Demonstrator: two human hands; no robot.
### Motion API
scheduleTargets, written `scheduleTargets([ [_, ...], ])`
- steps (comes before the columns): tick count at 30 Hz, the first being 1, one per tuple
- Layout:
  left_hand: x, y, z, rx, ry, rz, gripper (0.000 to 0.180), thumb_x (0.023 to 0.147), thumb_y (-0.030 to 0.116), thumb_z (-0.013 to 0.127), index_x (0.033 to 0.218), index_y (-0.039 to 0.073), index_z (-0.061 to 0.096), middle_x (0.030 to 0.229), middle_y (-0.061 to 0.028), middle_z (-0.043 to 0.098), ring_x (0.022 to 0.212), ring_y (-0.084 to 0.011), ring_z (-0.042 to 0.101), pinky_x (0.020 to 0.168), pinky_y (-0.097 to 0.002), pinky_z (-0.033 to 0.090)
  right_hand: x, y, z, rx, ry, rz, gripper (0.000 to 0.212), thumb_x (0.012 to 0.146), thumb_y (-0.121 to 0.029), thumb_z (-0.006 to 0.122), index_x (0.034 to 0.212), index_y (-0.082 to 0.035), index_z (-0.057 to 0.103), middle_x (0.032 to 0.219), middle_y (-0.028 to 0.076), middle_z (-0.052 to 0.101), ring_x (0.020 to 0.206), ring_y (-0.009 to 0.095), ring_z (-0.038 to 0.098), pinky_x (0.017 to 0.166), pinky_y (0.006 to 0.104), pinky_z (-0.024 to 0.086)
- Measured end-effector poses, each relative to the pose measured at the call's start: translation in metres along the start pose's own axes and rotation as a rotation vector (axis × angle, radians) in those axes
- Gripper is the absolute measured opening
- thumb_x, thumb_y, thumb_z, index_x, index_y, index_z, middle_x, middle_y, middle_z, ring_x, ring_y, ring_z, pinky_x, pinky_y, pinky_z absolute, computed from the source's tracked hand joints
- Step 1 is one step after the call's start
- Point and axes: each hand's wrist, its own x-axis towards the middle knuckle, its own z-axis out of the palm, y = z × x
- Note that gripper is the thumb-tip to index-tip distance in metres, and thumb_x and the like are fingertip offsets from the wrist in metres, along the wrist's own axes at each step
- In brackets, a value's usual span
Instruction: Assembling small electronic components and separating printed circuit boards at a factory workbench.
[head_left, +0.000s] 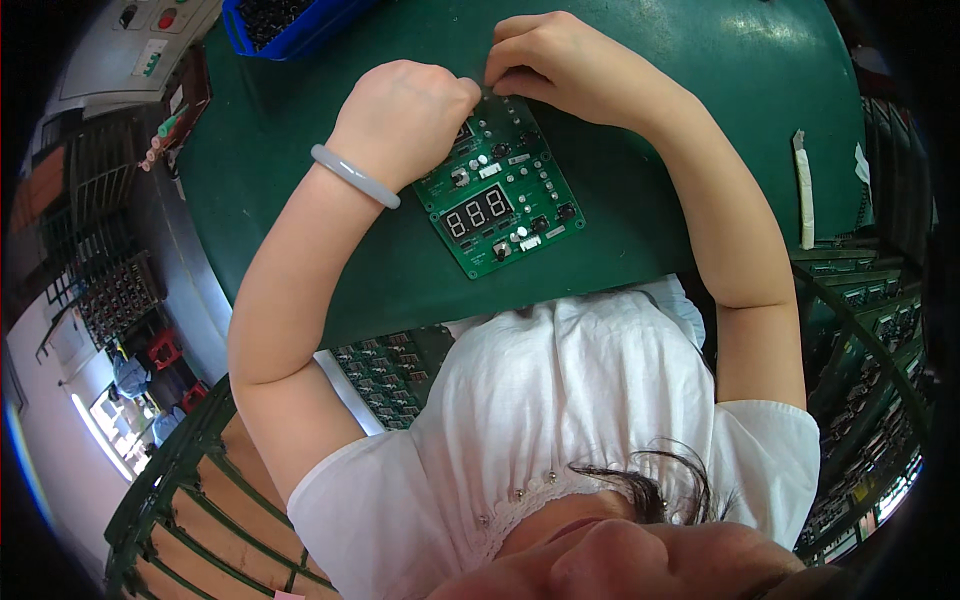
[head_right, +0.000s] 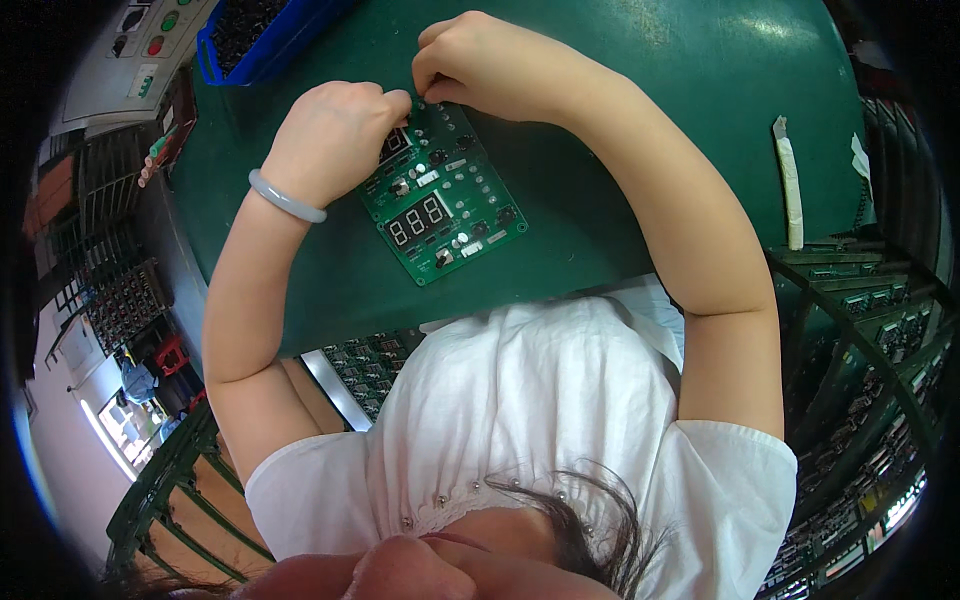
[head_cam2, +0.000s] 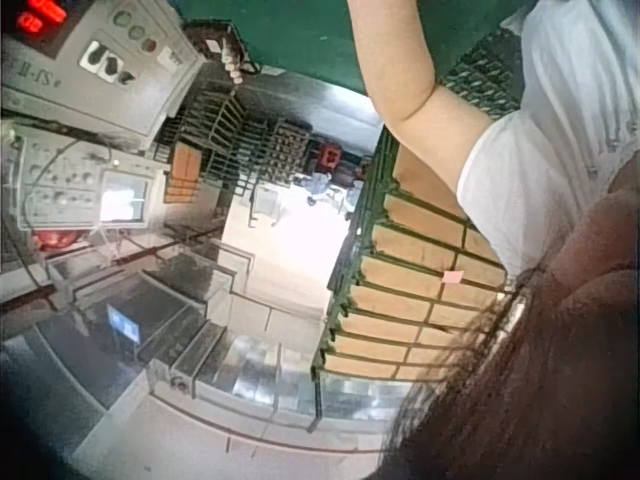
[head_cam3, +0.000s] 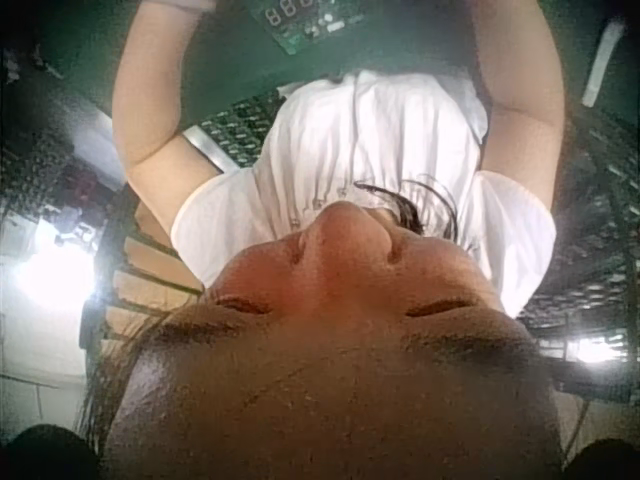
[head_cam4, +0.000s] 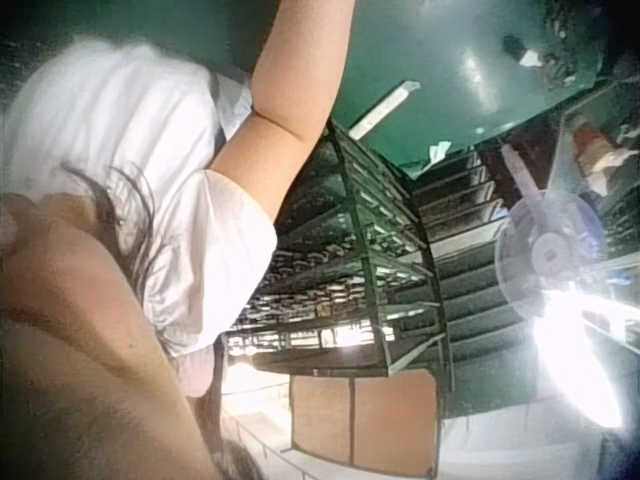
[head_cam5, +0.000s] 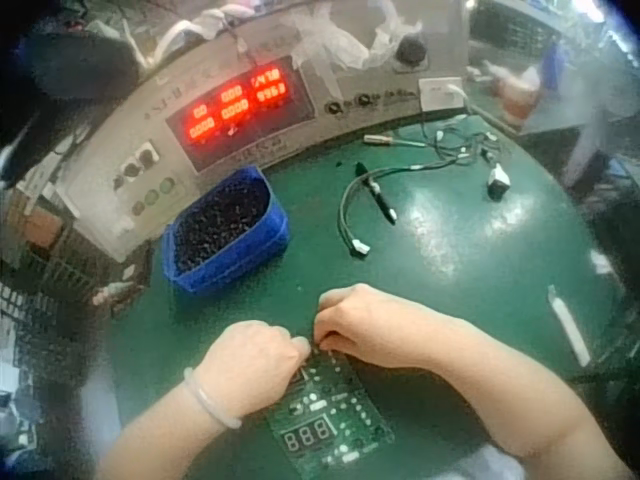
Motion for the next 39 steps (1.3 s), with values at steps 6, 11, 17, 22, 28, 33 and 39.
scheduleTargets([
  [6, 0.010, 0.003, -0.010, 0.084, -0.200, -0.013, 0.008, 0.079, 0.008, 0.062, 0.081, 0.009, 0.069, 0.078, -0.0124, 0.068, 0.078, -0.0284, 0.067, 0.072, -0.0395, 0.054, 0.001, 0.004, 0.002, 0.013, 0.012, -0.024, 0.005, 0.083, -0.003, 0.067, 0.087, 0.001, 0.067, 0.088, 0.013, 0.061, 0.079, 0.030, 0.064, 0.072, 0.0364, 0.054],
  [11, 0.008, -0.004, -0.013, -0.025, -0.155, 0.010, 0.009, 0.086, 0.011, 0.059, 0.086, 0.006, 0.067, 0.080, -0.0153, 0.067, 0.081, -0.0304, 0.066, 0.072, -0.0425, 0.053, 0.002, -0.001, -0.003, 0.042, 0.029, -0.007, 0.009, 0.084, -0.008, 0.070, 0.090, -0.001, 0.070, 0.088, 0.013, 0.066, 0.081, 0.028, 0.066, 0.075, 0.0351, 0.055],
  [17, 0.002, -0.036, 0.000, -0.768, -0.029, 0.019, 0.025, 0.099, 0.023, 0.053, 0.085, 0.002, 0.054, 0.068, -0.0087, 0.053, 0.063, -0.0200, 0.051, 0.059, -0.0325, 0.042, 0.009, -0.013, -0.021, 0.538, 0.016, 0.142, 0.013, 0.088, -0.010, 0.068, 0.093, 0.001, 0.062, 0.081, 0.013, 0.065, 0.071, 0.023, 0.065, 0.065, 0.0323, 0.051],
  [22, -0.007, -0.029, 0.019, -1.238, 0.011, 0.005, 0.027, 0.101, 0.023, 0.051, 0.087, 0.000, 0.054, 0.070, -0.0062, 0.054, 0.065, -0.0142, 0.049, 0.063, -0.0267, 0.044, 0.007, -0.003, -0.010, 0.317, 0.269, -0.309, 0.016, 0.078, 0.000, 0.073, 0.091, 0.000, 0.063, 0.083, 0.012, 0.063, 0.076, 0.024, 0.064, 0.067, 0.0304, 0.051],
  [28, -0.015, -0.024, 0.030, -1.342, 0.114, 0.017, 0.025, 0.100, 0.022, 0.051, 0.087, 0.001, 0.056, 0.071, -0.0042, 0.055, 0.064, -0.0097, 0.049, 0.060, -0.0241, 0.043, 0.012, 0.003, -0.008, 0.009, 0.328, -0.496, 0.015, 0.078, 0.001, 0.071, 0.090, -0.001, 0.063, 0.084, 0.012, 0.063, 0.078, 0.027, 0.064, 0.070, 0.0322, 0.052],
  [33, -0.018, -0.018, 0.028, -1.126, 0.186, -0.036, 0.023, 0.099, 0.019, 0.053, 0.086, 0.000, 0.057, 0.070, -0.0075, 0.058, 0.061, -0.0139, 0.052, 0.058, -0.0265, 0.044, 0.010, 0.000, -0.011, 0.071, 0.245, -0.456, 0.015, 0.078, 0.001, 0.070, 0.090, 0.000, 0.062, 0.086, 0.012, 0.063, 0.080, 0.028, 0.064, 0.071, 0.0321, 0.052],
  [39, -0.017, -0.017, 0.034, -0.969, 0.337, 0.008, 0.022, 0.097, 0.018, 0.053, 0.086, 0.000, 0.058, 0.069, -0.0094, 0.058, 0.060, -0.0190, 0.054, 0.059, -0.0305, 0.045, 0.013, 0.000, 0.000, -0.004, 0.237, -0.477, 0.017, 0.079, -0.001, 0.071, 0.093, -0.001, 0.062, 0.087, 0.012, 0.063, 0.078, 0.028, 0.065, 0.070, 0.0333, 0.054],
])
